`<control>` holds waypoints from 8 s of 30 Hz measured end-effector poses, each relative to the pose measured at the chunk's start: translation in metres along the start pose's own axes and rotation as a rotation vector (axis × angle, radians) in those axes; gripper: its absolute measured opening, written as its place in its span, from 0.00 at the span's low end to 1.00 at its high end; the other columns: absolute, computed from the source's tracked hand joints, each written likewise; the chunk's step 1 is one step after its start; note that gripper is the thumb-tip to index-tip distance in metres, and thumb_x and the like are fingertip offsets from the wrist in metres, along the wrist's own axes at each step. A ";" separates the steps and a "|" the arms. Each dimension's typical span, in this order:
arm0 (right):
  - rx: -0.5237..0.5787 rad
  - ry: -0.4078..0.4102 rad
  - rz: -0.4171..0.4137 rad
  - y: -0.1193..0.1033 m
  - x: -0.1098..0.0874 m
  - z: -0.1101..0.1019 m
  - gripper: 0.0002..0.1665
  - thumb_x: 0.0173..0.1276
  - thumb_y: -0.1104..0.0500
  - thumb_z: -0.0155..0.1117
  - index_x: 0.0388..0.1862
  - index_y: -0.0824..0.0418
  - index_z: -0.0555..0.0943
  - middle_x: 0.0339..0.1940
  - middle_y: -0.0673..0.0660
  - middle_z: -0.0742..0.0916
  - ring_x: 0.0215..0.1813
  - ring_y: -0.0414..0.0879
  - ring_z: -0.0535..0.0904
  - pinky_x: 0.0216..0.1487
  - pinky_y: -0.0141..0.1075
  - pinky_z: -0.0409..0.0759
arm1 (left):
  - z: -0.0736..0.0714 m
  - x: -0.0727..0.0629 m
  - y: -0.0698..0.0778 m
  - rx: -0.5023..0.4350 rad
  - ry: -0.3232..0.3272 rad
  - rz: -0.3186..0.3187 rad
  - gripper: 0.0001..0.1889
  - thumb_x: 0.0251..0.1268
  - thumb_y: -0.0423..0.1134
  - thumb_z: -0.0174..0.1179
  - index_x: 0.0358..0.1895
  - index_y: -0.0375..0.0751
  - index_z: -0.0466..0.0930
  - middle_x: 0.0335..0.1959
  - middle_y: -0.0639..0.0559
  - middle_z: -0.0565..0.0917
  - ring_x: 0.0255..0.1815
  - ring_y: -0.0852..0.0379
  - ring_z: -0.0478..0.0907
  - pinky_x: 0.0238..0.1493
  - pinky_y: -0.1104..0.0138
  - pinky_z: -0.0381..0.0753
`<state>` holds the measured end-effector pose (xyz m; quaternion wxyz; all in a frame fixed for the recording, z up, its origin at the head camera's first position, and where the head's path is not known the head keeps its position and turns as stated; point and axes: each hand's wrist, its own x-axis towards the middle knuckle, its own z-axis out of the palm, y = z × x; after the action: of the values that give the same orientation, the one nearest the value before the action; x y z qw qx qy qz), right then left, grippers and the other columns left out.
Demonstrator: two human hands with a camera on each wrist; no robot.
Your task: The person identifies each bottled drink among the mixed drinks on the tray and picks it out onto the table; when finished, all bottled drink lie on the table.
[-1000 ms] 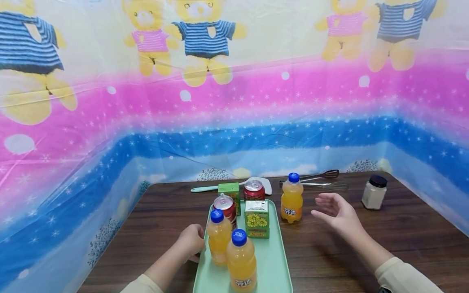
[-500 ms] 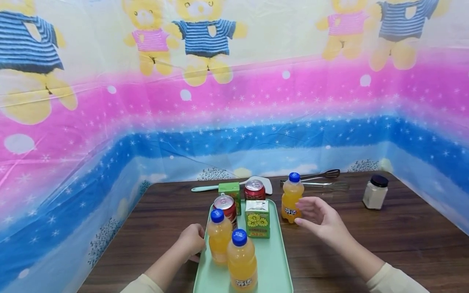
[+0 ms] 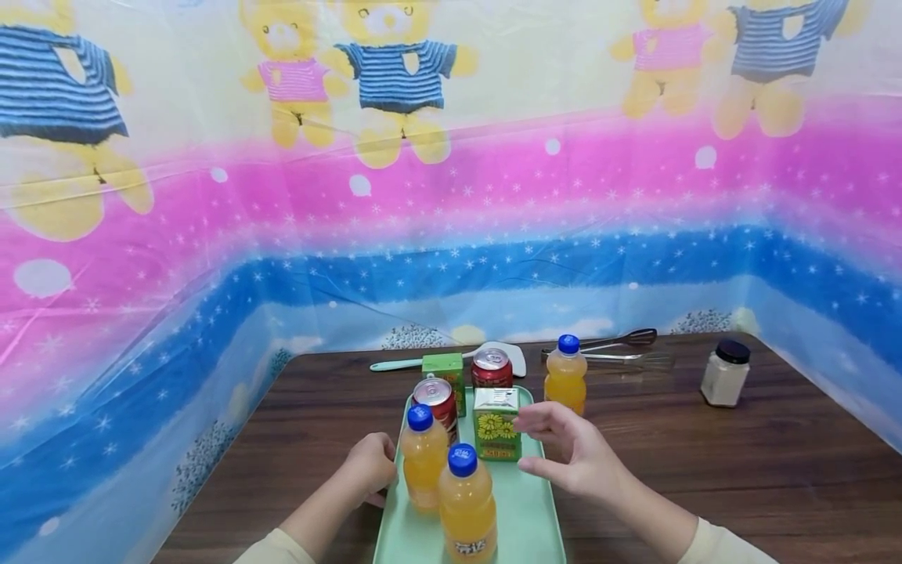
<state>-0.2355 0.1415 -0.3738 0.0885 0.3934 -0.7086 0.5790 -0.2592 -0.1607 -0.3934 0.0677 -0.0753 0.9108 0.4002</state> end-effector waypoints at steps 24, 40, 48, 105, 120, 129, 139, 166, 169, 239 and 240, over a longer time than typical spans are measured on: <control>0.233 -0.126 0.237 -0.007 0.002 0.046 0.34 0.54 0.63 0.72 0.58 0.68 0.68 0.54 0.62 0.78 0.57 0.52 0.75 0.59 0.39 0.73 | -0.001 -0.001 0.003 0.003 -0.002 -0.010 0.10 0.47 0.18 0.54 0.32 0.32 0.69 0.28 0.41 0.72 0.26 0.49 0.75 0.18 0.59 0.82; 0.272 -0.170 0.322 -0.006 0.005 0.062 0.35 0.52 0.59 0.74 0.57 0.62 0.70 0.53 0.57 0.79 0.55 0.50 0.76 0.57 0.35 0.75 | -0.003 -0.003 0.002 0.009 -0.001 0.002 0.10 0.47 0.18 0.54 0.31 0.33 0.69 0.27 0.42 0.72 0.25 0.50 0.75 0.17 0.60 0.82; 0.272 -0.161 0.321 -0.010 0.006 0.062 0.32 0.54 0.61 0.73 0.56 0.64 0.70 0.51 0.58 0.79 0.53 0.50 0.77 0.56 0.34 0.75 | -0.003 -0.004 0.003 -0.004 -0.008 -0.011 0.10 0.48 0.18 0.54 0.32 0.33 0.69 0.28 0.42 0.72 0.26 0.49 0.75 0.18 0.60 0.82; 0.302 -0.134 0.199 -0.040 -0.005 0.031 0.32 0.59 0.67 0.66 0.60 0.70 0.65 0.54 0.66 0.76 0.54 0.51 0.76 0.55 0.38 0.76 | -0.005 -0.003 0.003 -0.031 -0.030 -0.026 0.10 0.48 0.19 0.56 0.32 0.33 0.70 0.28 0.41 0.73 0.26 0.49 0.75 0.18 0.59 0.82; 0.214 -0.100 0.195 -0.043 -0.034 -0.008 0.32 0.59 0.70 0.64 0.61 0.70 0.64 0.54 0.58 0.78 0.53 0.49 0.77 0.53 0.38 0.78 | -0.005 -0.004 -0.001 -0.059 -0.034 0.016 0.10 0.45 0.17 0.54 0.31 0.32 0.69 0.27 0.41 0.72 0.25 0.50 0.75 0.18 0.57 0.82; 0.135 -0.038 0.165 -0.036 -0.049 -0.033 0.31 0.57 0.72 0.64 0.59 0.68 0.66 0.52 0.54 0.80 0.52 0.47 0.78 0.50 0.37 0.80 | -0.005 -0.004 0.000 -0.059 -0.035 0.020 0.10 0.47 0.18 0.54 0.32 0.32 0.69 0.27 0.41 0.72 0.25 0.50 0.76 0.18 0.57 0.82; -0.056 0.129 0.273 -0.023 -0.050 -0.052 0.31 0.54 0.67 0.70 0.56 0.67 0.68 0.49 0.55 0.81 0.49 0.43 0.79 0.47 0.34 0.80 | -0.006 -0.005 0.001 -0.054 -0.036 0.013 0.10 0.47 0.18 0.54 0.31 0.32 0.69 0.27 0.41 0.72 0.26 0.50 0.76 0.19 0.57 0.83; -0.131 0.272 0.392 0.015 -0.016 -0.057 0.32 0.52 0.62 0.74 0.54 0.64 0.70 0.53 0.63 0.79 0.53 0.57 0.76 0.51 0.47 0.79 | -0.006 -0.006 0.002 -0.062 -0.033 0.016 0.10 0.46 0.17 0.53 0.31 0.32 0.69 0.27 0.41 0.71 0.26 0.49 0.75 0.19 0.57 0.83; -0.128 0.274 0.391 0.018 -0.015 -0.057 0.32 0.52 0.61 0.74 0.55 0.64 0.70 0.54 0.63 0.79 0.53 0.57 0.76 0.51 0.49 0.78 | -0.006 -0.006 0.002 -0.063 -0.034 0.014 0.10 0.46 0.17 0.53 0.31 0.32 0.69 0.27 0.41 0.72 0.26 0.49 0.75 0.19 0.57 0.83; -0.176 0.260 0.355 0.028 -0.053 -0.104 0.34 0.57 0.60 0.70 0.61 0.67 0.67 0.54 0.64 0.79 0.55 0.48 0.77 0.54 0.28 0.75 | -0.001 -0.005 0.001 -0.046 -0.018 -0.005 0.11 0.46 0.18 0.55 0.32 0.33 0.69 0.27 0.42 0.72 0.26 0.49 0.74 0.18 0.57 0.82; -0.178 0.266 0.362 0.028 -0.055 -0.106 0.34 0.57 0.60 0.70 0.61 0.67 0.67 0.54 0.63 0.80 0.55 0.47 0.77 0.53 0.28 0.75 | -0.001 -0.005 0.001 -0.045 -0.018 -0.004 0.11 0.46 0.18 0.55 0.32 0.33 0.69 0.27 0.42 0.72 0.26 0.49 0.74 0.18 0.57 0.82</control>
<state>-0.2519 0.2616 -0.3929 0.1100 0.1709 -0.7979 0.5675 -0.2547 -0.1605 -0.3909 0.0749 -0.0752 0.9009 0.4209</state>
